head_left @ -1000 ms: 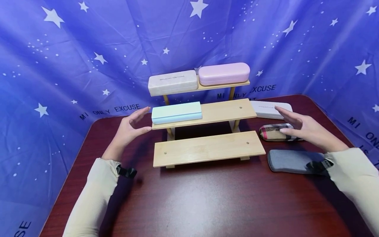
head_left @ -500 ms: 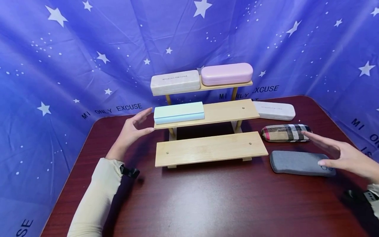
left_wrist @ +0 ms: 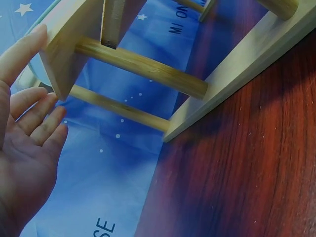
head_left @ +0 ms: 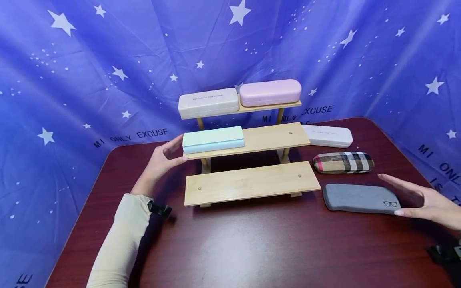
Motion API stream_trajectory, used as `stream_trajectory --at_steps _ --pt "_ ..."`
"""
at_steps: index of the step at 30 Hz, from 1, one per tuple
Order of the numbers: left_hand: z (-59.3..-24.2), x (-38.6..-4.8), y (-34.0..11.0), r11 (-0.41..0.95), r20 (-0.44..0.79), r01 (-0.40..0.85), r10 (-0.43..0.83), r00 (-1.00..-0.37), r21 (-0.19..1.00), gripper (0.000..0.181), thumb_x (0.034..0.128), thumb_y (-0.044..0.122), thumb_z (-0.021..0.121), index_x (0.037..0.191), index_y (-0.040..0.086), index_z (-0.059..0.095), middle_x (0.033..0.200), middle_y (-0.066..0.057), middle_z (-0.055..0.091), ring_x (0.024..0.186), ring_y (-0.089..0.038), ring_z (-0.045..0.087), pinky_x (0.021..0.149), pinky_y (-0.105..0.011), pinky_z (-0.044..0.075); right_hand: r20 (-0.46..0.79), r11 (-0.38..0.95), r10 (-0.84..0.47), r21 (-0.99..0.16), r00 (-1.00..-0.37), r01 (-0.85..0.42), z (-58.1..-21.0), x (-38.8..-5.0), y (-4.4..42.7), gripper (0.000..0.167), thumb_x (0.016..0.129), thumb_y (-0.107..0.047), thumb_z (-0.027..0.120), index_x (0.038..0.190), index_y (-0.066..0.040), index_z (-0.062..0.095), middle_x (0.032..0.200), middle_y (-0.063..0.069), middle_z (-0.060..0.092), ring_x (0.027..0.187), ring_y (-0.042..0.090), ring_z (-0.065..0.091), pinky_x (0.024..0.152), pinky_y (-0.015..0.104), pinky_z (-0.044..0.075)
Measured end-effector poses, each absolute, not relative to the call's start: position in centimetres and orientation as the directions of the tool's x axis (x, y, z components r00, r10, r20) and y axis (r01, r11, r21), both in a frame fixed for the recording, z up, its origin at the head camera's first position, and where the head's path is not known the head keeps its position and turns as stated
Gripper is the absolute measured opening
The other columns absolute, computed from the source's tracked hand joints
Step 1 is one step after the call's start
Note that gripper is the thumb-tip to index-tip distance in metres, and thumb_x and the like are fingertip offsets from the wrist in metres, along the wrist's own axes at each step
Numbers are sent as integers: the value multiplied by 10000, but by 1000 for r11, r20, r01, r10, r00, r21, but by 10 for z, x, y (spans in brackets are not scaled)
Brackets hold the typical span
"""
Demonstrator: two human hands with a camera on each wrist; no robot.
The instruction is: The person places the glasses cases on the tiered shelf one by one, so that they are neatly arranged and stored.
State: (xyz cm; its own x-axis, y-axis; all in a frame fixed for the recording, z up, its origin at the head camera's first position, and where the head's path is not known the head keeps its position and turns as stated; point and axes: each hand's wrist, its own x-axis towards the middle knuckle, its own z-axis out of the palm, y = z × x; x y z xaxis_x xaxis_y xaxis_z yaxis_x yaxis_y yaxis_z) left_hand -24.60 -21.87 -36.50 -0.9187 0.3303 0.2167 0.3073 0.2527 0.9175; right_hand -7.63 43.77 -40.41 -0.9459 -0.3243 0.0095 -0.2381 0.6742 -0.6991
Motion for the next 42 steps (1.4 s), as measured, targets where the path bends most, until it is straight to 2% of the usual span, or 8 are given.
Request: stream_trajectory --at_steps 6,15,20,24,28,32,35,42 --pt "-366 -247 -219 232 216 304 340 -915 924 686 805 9 714 1420 55 413 1425 -152 438 1316 -244 409 1086 -478 275 -63 659 -323 -731 -944 -177 -413 -76 439 841 845 -10 647 1520 -128 160 1424 -323 225 1234 -250 165 887 -25 189" --pt "-366 -248 -219 231 209 297 342 -916 926 677 808 -17 702 1417 51 412 1417 -167 436 1297 -205 436 1081 -455 289 -128 673 -321 -728 -939 -131 -423 -80 439 877 856 -56 650 1529 -159 97 1390 -356 155 1187 -286 123 844 -40 164" --pt "-366 -249 -219 233 219 309 345 -913 922 676 802 -15 708 1411 56 423 1399 -173 454 1278 -181 456 1055 -297 347 -151 731 -292 -672 -945 -118 -425 -84 441 897 835 -133 696 1526 -163 124 1386 -342 139 1130 -295 139 797 -41 154" --pt "-368 -251 -220 216 230 316 349 -909 924 674 796 -35 704 1405 40 425 1394 -190 451 1272 -181 464 999 -187 374 -126 757 -287 -637 -950 -144 -424 -87 442 885 791 -139 744 1503 -121 218 1293 -372 226 1119 -236 239 796 39 261" --pt "-369 -252 -220 204 233 318 354 -906 926 673 795 -42 703 1403 38 427 1392 -189 453 1267 -179 469 1003 -206 380 -78 743 -314 -641 -946 -193 -420 -90 442 805 754 -79 769 1438 -70 344 1183 -285 412 1000 -120 411 702 123 355" --pt "-370 -251 -221 207 233 317 350 -907 926 674 793 -39 705 1403 38 428 1391 -188 454 1266 -176 470 1013 -223 378 -14 718 -341 -649 -940 -251 -419 -91 441 734 703 -34 797 1350 -45 450 1071 -183 528 901 -37 479 685 111 353" --pt "-370 -251 -221 203 230 311 343 -911 929 674 792 -42 706 1401 33 428 1389 -191 455 1267 -180 470 1003 -204 380 3 725 -343 -635 -939 -267 -417 -93 440 689 684 -45 813 1296 -49 498 1023 -165 557 854 -16 497 668 123 356" --pt "-372 -253 -220 199 217 295 337 -916 935 678 788 -27 717 1399 30 428 1387 -185 457 1268 -194 471 987 -186 388 -55 809 -268 -555 -962 -193 -409 -98 444 661 673 -161 845 1246 -36 541 983 -215 556 810 -24 494 630 178 373"
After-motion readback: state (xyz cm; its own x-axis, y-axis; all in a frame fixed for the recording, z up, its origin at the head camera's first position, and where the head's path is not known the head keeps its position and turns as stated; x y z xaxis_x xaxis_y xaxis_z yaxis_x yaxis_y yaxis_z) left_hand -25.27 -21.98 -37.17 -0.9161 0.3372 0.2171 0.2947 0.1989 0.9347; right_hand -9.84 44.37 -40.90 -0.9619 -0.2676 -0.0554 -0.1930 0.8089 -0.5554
